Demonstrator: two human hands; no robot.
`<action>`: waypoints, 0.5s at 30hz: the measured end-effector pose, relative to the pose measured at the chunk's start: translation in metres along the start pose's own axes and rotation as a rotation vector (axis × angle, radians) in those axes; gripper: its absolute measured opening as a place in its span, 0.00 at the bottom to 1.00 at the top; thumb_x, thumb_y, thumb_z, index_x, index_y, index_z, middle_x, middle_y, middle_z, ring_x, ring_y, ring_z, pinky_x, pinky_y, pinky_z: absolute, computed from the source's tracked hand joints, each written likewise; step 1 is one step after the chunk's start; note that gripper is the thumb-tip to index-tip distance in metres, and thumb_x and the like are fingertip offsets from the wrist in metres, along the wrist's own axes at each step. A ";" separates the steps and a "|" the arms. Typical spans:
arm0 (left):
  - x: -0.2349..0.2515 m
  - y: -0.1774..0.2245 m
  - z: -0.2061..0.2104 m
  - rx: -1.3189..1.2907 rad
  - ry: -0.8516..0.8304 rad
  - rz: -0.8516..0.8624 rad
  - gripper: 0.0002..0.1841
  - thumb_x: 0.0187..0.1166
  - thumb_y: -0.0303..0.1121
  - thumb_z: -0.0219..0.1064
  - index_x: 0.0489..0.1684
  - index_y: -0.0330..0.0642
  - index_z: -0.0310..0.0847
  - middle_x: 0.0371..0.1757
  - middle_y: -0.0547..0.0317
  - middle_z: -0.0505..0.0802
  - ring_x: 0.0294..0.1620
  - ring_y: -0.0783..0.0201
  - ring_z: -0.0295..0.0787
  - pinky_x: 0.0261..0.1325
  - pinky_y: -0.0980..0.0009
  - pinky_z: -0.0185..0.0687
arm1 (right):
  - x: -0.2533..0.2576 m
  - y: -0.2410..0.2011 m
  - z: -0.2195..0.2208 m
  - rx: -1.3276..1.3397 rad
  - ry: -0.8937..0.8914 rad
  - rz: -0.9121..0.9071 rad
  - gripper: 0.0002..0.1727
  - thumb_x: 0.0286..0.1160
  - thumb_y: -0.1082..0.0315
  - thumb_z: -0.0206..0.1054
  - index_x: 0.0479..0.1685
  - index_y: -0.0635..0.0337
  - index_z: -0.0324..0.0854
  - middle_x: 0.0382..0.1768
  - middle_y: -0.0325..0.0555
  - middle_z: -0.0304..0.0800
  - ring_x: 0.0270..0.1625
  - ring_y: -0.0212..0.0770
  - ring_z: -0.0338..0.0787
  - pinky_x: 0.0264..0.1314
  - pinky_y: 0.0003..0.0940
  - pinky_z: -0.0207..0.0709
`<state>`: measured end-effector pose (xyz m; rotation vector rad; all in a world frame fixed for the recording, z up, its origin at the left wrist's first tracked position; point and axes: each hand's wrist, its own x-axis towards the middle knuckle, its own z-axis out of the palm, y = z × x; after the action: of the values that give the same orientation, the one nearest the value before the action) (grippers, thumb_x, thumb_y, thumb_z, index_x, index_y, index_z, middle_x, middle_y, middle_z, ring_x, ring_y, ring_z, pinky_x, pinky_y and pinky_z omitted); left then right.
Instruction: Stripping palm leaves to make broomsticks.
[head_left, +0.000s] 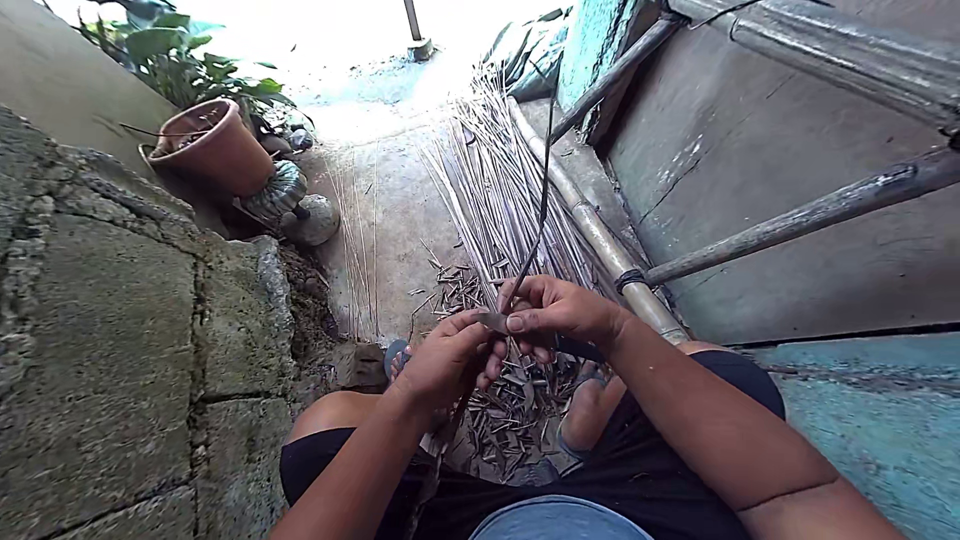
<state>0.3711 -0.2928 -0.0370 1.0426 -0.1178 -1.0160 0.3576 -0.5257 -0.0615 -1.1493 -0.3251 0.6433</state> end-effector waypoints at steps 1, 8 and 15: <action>0.003 -0.002 -0.003 -0.041 -0.045 -0.013 0.14 0.91 0.32 0.49 0.44 0.39 0.83 0.27 0.58 0.88 0.19 0.72 0.82 0.22 0.79 0.81 | 0.000 0.000 -0.001 0.001 -0.012 -0.001 0.09 0.82 0.65 0.67 0.54 0.57 0.79 0.27 0.42 0.92 0.21 0.34 0.90 0.21 0.26 0.85; 0.008 -0.003 -0.012 -0.105 -0.235 -0.047 0.12 0.91 0.34 0.53 0.44 0.42 0.84 0.27 0.61 0.88 0.18 0.74 0.82 0.22 0.81 0.80 | -0.006 -0.005 -0.005 -0.097 -0.042 -0.033 0.08 0.81 0.63 0.69 0.50 0.56 0.81 0.26 0.36 0.89 0.21 0.28 0.86 0.21 0.22 0.80; 0.008 -0.001 -0.011 -0.114 -0.260 -0.065 0.12 0.92 0.36 0.54 0.44 0.42 0.81 0.27 0.62 0.87 0.17 0.75 0.81 0.20 0.81 0.79 | -0.015 -0.009 -0.020 -0.244 0.146 -0.228 0.13 0.84 0.62 0.67 0.56 0.60 0.87 0.29 0.38 0.92 0.22 0.26 0.85 0.26 0.22 0.82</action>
<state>0.3809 -0.2915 -0.0471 0.8116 -0.2366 -1.2013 0.3592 -0.5519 -0.0598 -1.3612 -0.4108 0.3231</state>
